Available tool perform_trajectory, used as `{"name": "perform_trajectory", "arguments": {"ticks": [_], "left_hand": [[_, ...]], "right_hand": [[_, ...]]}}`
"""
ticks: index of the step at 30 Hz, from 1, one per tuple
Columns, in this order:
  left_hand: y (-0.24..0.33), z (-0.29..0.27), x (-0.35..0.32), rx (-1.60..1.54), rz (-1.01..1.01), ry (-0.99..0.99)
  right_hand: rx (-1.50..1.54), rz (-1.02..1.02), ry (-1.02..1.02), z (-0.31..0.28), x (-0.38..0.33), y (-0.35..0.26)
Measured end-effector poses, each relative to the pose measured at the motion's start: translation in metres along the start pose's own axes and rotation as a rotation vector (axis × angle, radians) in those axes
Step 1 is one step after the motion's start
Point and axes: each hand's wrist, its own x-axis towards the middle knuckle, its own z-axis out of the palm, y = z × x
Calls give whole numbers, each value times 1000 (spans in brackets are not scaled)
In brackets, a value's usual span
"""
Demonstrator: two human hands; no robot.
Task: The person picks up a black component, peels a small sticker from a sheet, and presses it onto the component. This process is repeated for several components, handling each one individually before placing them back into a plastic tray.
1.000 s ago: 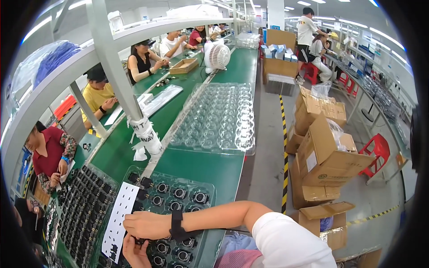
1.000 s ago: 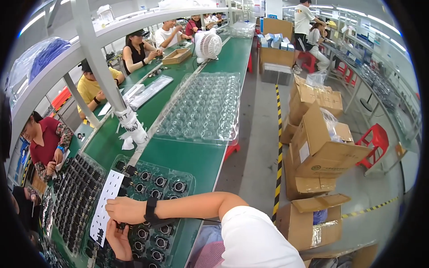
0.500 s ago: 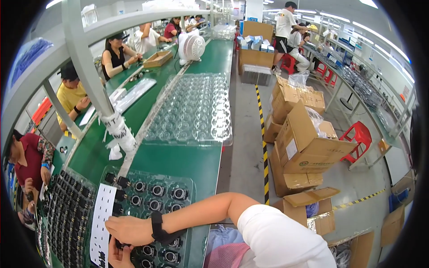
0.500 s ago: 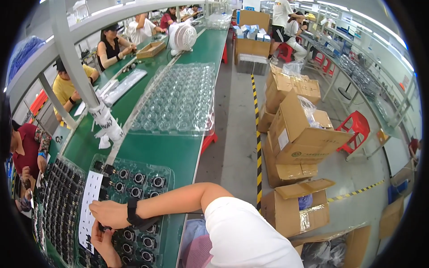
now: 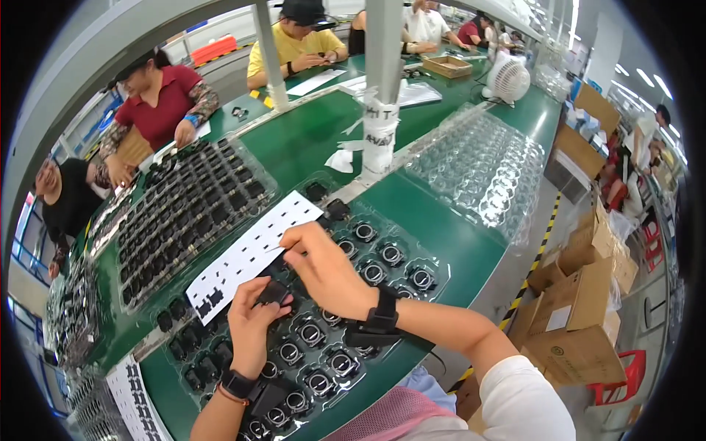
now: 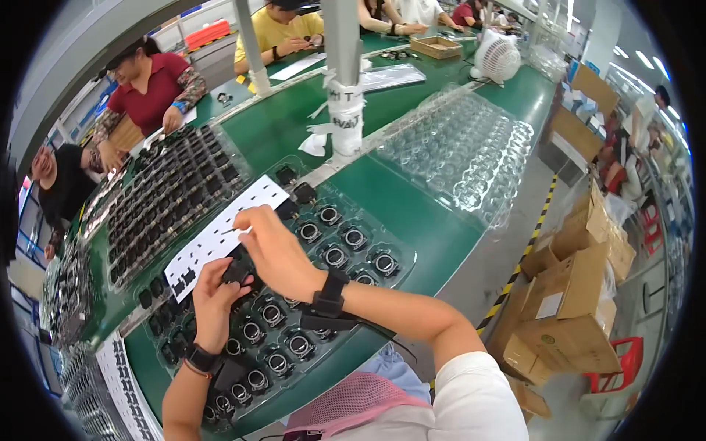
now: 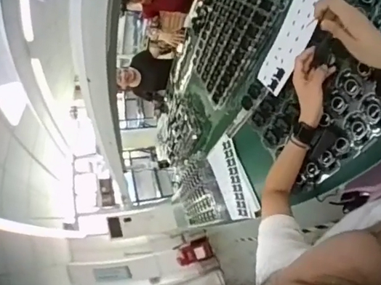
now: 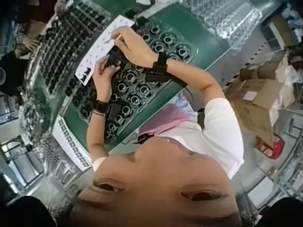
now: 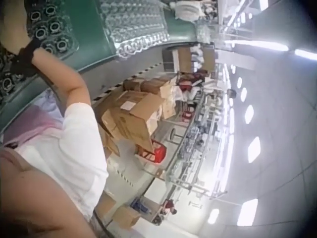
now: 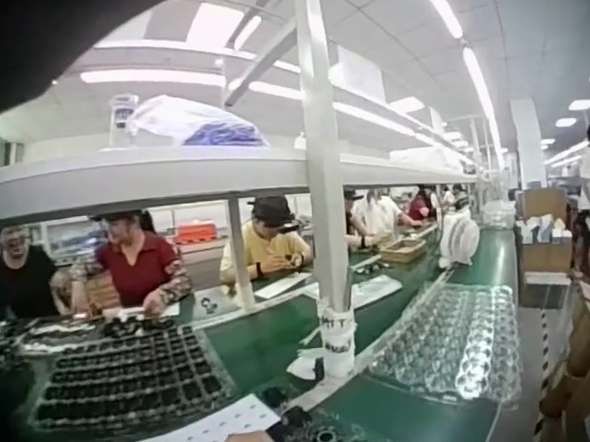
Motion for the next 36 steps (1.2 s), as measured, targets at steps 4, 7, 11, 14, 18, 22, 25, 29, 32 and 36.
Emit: {"name": "perform_trajectory", "arguments": {"ticks": [4, 7, 11, 14, 18, 22, 25, 29, 32, 36], "left_hand": [[6, -9, -8, -44, -60, 74], [2, -14, -11, 37, -23, 96], [1, -2, -12, 63, -3, 87], [1, 4, -15, -8, 9, 119], [2, 6, -12, 2, 48, 129], [-1, -1, -11, -8, 36, 134], [-3, -4, -10, -3, 50, 143], [-4, -4, -10, -15, 48, 124], [-3, -8, -13, -20, 42, 96], [0, -4, -8, -135, 62, -25]], "right_hand": [[24, -11, 27, 8, 4, -3], [127, -8, 64, 11, 4, -6], [208, -21, 104, 1, 1, -10], [137, -67, 112, -1, -1, -10], [143, -46, 95, 1, -1, -9], [269, 75, 79, 3, 0, -5], [173, 30, 53, 2, 0, -5], [168, -20, 46, 4, 0, -4], [150, 29, -12, 7, 1, -8], [40, 34, -18, 5, 1, -7]]}}
